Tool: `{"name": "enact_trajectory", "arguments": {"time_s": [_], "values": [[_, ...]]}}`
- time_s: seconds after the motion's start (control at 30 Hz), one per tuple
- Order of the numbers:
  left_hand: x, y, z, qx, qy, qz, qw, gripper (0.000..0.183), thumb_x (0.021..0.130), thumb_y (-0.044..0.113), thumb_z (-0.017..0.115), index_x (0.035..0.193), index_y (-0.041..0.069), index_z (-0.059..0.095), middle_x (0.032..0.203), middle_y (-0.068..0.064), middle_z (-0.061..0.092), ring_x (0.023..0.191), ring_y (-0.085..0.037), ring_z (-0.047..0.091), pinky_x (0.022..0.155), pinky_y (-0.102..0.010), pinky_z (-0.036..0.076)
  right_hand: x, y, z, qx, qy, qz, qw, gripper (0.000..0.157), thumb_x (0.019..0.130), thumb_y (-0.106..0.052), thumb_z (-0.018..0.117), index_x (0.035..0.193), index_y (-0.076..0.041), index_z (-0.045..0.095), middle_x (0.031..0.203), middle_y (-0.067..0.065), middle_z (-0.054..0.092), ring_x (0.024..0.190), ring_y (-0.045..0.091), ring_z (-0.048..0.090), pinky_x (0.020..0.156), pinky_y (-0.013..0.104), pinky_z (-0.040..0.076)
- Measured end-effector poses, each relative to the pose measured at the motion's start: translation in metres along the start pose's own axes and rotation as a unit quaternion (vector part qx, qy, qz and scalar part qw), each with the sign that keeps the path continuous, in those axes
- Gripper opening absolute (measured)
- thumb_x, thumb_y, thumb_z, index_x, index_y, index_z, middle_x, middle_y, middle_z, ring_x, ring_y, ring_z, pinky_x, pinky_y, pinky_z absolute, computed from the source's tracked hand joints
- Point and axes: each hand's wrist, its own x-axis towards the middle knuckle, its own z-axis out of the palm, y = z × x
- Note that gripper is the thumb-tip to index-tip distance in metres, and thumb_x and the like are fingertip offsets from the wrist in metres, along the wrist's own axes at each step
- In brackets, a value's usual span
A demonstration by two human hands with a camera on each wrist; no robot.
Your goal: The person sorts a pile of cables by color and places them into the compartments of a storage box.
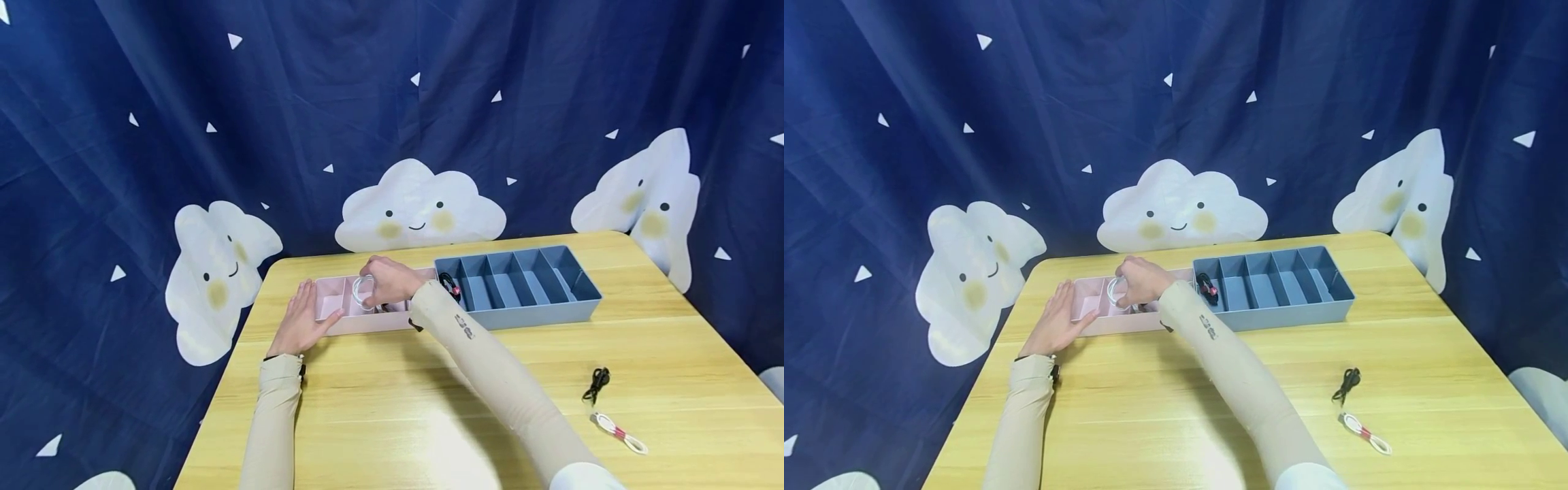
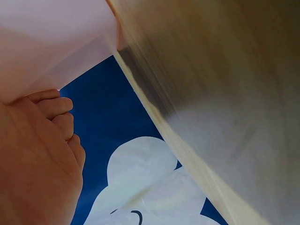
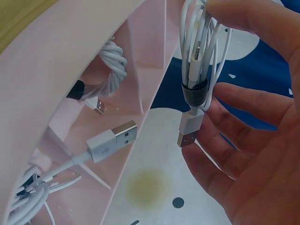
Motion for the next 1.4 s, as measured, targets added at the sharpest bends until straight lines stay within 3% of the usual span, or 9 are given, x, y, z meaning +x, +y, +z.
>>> {"name": "enact_trajectory", "arguments": {"time_s": [0.53, 1.4], "values": [[0.001, -0.002, 0.002, -0.005, -0.003, -0.004, 1.0000, 0.112, 0.095, 0.074, 0.049, 0.162, -0.008, 0.013, 0.173, -0.024, 0.010, 0.162, -0.041, 0.011, 0.130, -0.061, 0.017, 0.010, -0.004, 0.007, -0.016, -0.001, -0.022, 1.000, 0.068, 0.080, -0.034, 0.087, 0.135, 0.001, 0.066, 0.138, 0.016, 0.066, 0.129, 0.028, 0.062, 0.113, 0.037, 0.050], [0.002, -0.001, 0.001, -0.001, -0.002, -0.002, 1.0000, 0.110, 0.096, 0.073, 0.049, 0.162, -0.008, 0.015, 0.172, -0.025, 0.015, 0.162, -0.041, 0.012, 0.130, -0.061, 0.018, 0.017, -0.004, 0.016, -0.018, -0.003, -0.010, 1.000, 0.067, 0.080, -0.033, 0.088, 0.134, 0.000, 0.067, 0.137, 0.015, 0.065, 0.127, 0.028, 0.063, 0.112, 0.038, 0.051]]}}
